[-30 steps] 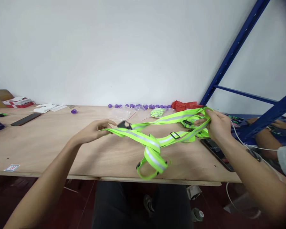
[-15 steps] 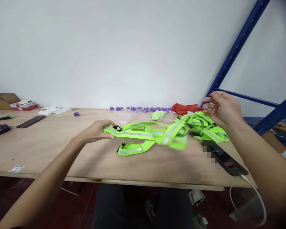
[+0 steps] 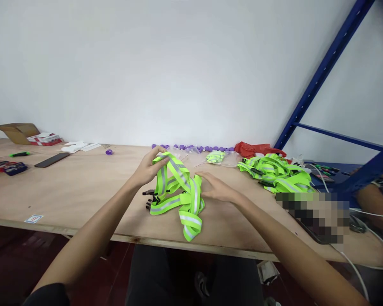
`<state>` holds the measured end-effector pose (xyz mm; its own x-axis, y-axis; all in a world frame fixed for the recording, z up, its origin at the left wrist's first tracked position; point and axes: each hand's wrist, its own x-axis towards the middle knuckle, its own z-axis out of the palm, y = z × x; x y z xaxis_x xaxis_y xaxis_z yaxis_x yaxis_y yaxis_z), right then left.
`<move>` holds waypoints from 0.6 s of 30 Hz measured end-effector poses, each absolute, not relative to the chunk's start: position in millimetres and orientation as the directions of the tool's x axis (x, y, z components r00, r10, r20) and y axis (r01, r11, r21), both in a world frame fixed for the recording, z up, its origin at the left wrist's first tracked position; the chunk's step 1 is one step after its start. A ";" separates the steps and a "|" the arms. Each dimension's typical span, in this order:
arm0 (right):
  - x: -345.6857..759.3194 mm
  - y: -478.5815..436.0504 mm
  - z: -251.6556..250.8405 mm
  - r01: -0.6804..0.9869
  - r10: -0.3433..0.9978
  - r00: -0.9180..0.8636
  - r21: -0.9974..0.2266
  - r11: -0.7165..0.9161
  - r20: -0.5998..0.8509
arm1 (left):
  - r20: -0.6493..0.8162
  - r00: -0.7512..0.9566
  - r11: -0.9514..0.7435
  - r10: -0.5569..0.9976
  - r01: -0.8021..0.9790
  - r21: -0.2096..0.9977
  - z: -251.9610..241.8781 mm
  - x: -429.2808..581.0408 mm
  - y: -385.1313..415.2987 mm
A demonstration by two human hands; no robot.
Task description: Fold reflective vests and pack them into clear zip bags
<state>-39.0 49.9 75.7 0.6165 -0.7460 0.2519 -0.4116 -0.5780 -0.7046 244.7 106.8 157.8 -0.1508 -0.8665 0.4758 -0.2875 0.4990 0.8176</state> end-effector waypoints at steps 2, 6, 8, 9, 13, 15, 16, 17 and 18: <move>-16.7 51.1 64.1 -0.287 -0.770 0.598 -0.838 -0.464 0.222 | 0.467 -0.119 0.479 -0.876 -0.101 0.872 159.4 239.7 102.9; -13.6 42.9 61.3 -0.123 -0.857 0.459 -0.939 -0.321 0.233 | 0.461 0.058 0.464 -0.886 0.142 0.874 173.9 251.1 101.6; -29.1 36.2 71.5 -0.054 -0.900 0.340 -0.950 -0.308 0.273 | 0.485 0.208 0.519 -0.849 0.162 0.839 186.2 268.9 104.3; -37.8 33.7 79.2 0.017 -0.921 0.266 -0.957 -0.289 0.283 | 0.499 0.278 0.552 -0.821 0.158 0.819 192.2 279.0 105.9; -63.6 32.6 120.5 0.437 -0.971 0.038 -0.877 -0.198 0.238 | 0.506 0.331 0.551 -0.797 0.056 0.832 207.8 308.4 113.3; -73.1 36.8 143.1 0.451 -0.961 -0.005 -0.857 -0.249 0.277 | 0.460 0.128 0.446 -0.879 -0.125 0.886 211.8 311.3 118.3; -78.8 39.5 154.1 0.361 -0.944 -0.030 -0.877 -0.317 0.328 | 0.392 -0.001 0.379 -0.920 -0.263 0.887 213.7 310.3 121.1; -85.8 42.2 164.6 0.204 -0.917 -0.049 -0.895 -0.397 0.396 | 0.294 -0.118 0.316 -0.948 -0.420 0.851 215.6 308.4 123.8; -94.0 44.5 174.4 -0.004 -0.879 -0.053 -0.881 -0.474 0.473 | 0.188 -0.202 0.272 -0.961 -0.574 0.773 217.5 306.0 126.0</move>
